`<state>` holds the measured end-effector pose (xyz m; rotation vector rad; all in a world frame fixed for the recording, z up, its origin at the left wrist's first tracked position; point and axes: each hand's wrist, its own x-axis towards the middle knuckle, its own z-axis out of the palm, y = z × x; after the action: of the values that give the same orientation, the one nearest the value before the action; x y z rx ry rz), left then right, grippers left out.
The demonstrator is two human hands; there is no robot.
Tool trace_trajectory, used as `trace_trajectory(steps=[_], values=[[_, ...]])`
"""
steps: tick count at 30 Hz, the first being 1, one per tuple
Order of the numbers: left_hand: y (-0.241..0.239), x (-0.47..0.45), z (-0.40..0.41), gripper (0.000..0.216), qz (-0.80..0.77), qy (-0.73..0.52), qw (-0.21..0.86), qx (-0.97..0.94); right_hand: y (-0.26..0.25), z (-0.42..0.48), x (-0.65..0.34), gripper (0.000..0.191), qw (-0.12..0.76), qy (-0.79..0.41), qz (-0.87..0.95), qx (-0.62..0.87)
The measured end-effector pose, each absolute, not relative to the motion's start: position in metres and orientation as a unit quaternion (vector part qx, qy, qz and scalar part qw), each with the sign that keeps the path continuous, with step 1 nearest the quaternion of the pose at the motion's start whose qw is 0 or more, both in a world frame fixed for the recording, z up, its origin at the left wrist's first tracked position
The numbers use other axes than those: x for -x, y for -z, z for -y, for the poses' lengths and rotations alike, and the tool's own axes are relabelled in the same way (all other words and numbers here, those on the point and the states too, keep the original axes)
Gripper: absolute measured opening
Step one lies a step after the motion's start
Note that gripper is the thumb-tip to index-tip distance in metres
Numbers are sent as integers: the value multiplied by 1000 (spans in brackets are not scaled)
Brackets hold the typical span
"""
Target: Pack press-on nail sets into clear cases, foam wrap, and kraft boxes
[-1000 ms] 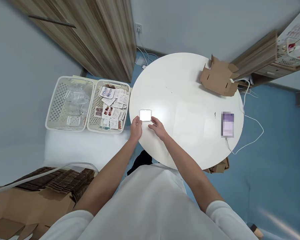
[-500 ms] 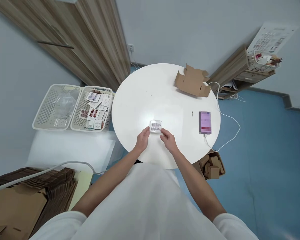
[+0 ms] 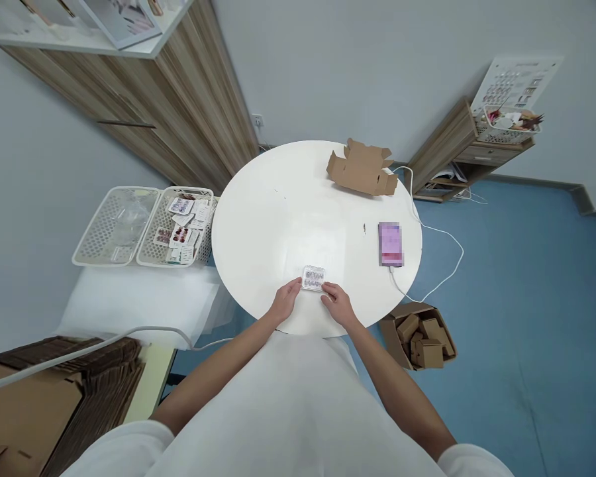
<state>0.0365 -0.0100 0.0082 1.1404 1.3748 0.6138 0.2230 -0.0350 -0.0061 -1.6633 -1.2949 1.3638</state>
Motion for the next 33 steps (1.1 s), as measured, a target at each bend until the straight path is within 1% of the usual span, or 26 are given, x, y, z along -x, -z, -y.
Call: trace_trajectory(steps=[5,11,15,17,19,21,23,26,27,29,30,32,33], values=[[-4,-38,22,42,-602,-210,530,-560,13,44,-219,34,255,-465,547,647],[5,-31,25,31,-612,-152,376,-679,16,55,-218,34,221,-365,623,655],[9,-19,27,27,-560,-92,320,-759,19,67,-226,29,129,-289,727,609],[10,-15,29,29,-544,-65,305,-779,21,69,-228,25,87,-250,763,590],[11,-14,31,31,-540,-51,290,-788,22,66,-228,15,62,-218,782,580],[10,-14,33,34,-535,-50,272,-798,22,60,-225,17,46,-201,791,576],[8,-16,33,32,-525,-58,253,-810,20,53,-223,19,41,-202,788,580],[6,-16,33,15,-517,-66,241,-819,15,48,-223,19,52,-231,766,598],[5,-16,32,13,-520,-69,244,-816,13,48,-225,19,56,-240,761,600],[5,-16,31,18,-530,-79,259,-804,9,49,-231,17,64,-250,762,595],[5,-16,30,19,-535,-85,267,-797,7,50,-235,20,65,-248,766,590],[5,-16,28,21,-547,-93,280,-784,6,52,-242,35,60,-237,776,581],[5,-16,25,22,-554,-94,285,-777,6,51,-246,38,57,-234,778,580]])
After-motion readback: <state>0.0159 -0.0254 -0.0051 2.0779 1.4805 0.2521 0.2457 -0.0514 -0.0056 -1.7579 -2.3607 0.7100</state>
